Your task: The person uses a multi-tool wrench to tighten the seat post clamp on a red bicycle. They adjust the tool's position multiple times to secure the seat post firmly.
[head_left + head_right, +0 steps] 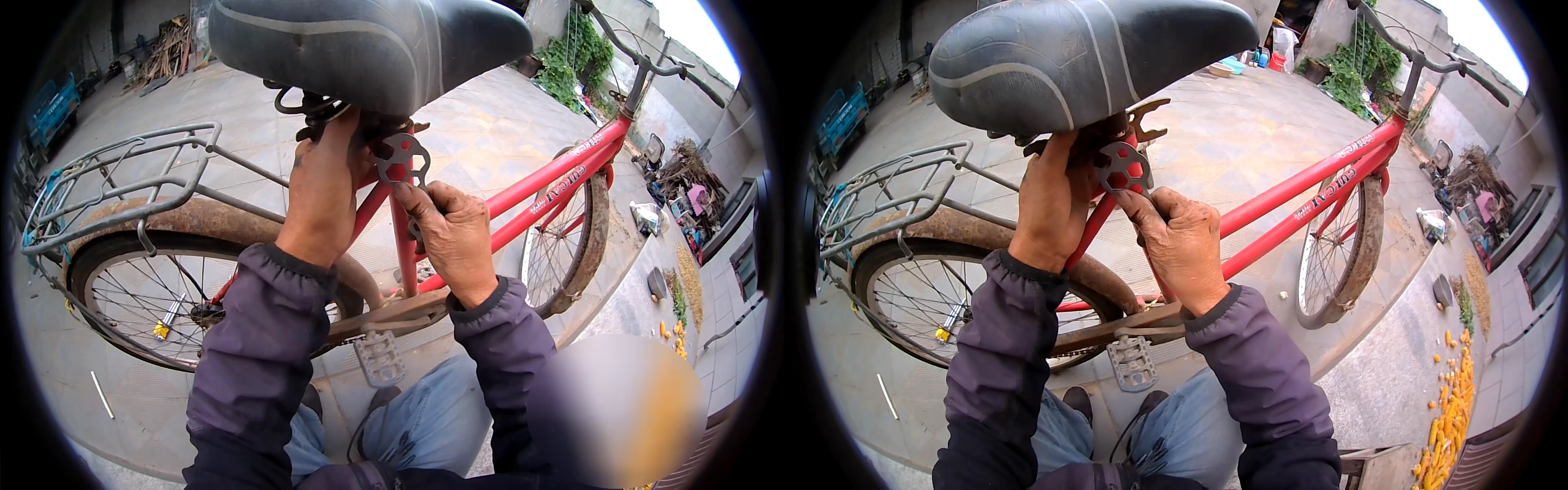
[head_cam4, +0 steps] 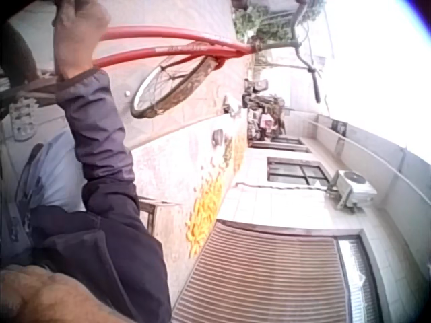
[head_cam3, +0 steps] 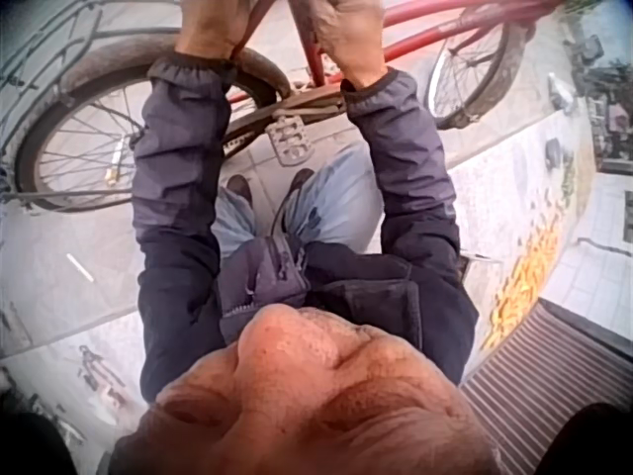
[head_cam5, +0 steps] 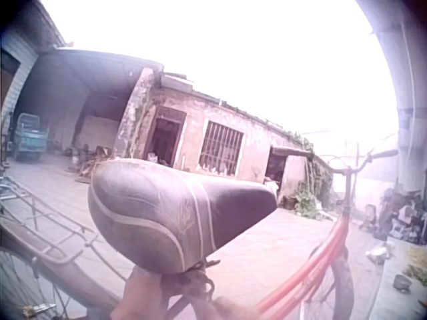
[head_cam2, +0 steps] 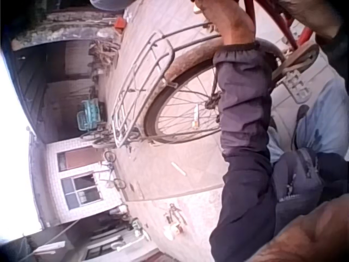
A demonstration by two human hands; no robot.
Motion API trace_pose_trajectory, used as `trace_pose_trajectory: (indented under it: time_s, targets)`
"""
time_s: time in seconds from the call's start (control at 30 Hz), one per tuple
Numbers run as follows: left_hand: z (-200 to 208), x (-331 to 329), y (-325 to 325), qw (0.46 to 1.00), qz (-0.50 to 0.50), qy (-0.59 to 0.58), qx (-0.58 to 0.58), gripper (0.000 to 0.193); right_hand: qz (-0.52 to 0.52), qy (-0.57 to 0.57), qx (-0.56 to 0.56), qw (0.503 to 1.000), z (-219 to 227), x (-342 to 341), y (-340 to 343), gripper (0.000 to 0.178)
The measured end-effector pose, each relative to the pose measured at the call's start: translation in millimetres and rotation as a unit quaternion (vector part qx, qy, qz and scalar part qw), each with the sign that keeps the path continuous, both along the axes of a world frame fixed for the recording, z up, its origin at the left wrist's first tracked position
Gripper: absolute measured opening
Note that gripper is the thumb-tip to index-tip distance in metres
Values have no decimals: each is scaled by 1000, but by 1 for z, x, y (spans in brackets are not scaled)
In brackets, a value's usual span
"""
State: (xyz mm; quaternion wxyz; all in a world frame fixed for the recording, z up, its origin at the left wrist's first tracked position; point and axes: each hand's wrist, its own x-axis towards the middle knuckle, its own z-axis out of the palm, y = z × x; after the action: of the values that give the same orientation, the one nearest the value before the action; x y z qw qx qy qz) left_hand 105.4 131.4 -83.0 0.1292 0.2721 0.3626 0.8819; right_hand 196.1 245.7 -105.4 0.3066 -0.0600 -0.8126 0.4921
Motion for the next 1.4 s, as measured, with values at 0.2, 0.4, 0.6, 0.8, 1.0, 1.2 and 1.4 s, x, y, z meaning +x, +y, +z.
trace_pose_trajectory:
  time_s: [0.2,0.4,0.6,0.8,1.0,1.2,1.4]
  targets:
    - [3,1,-9,1000,-25,-10,12,32,55,-18,-72,996,-1,-11,3,35]
    - [6,7,-3,999,-26,-26,6,31,16,40,-45,998,-11,-12,13,34]
    - [0,0,-7,998,-44,-43,11,31,94,-10,-84,992,1,-14,16,32]
    - [4,1,-5,998,-63,-27,3,27,40,18,152,987,58,-12,53,26]
    - [2,-3,-12,999,-4,-33,-26,29,79,-3,216,973,86,-10,44,30]
    - [-2,-6,-8,992,71,66,-80,24,27,122,176,976,69,1,48,24]
    - [3,2,-6,997,28,47,-53,26,94,74,-96,988,59,10,56,26]
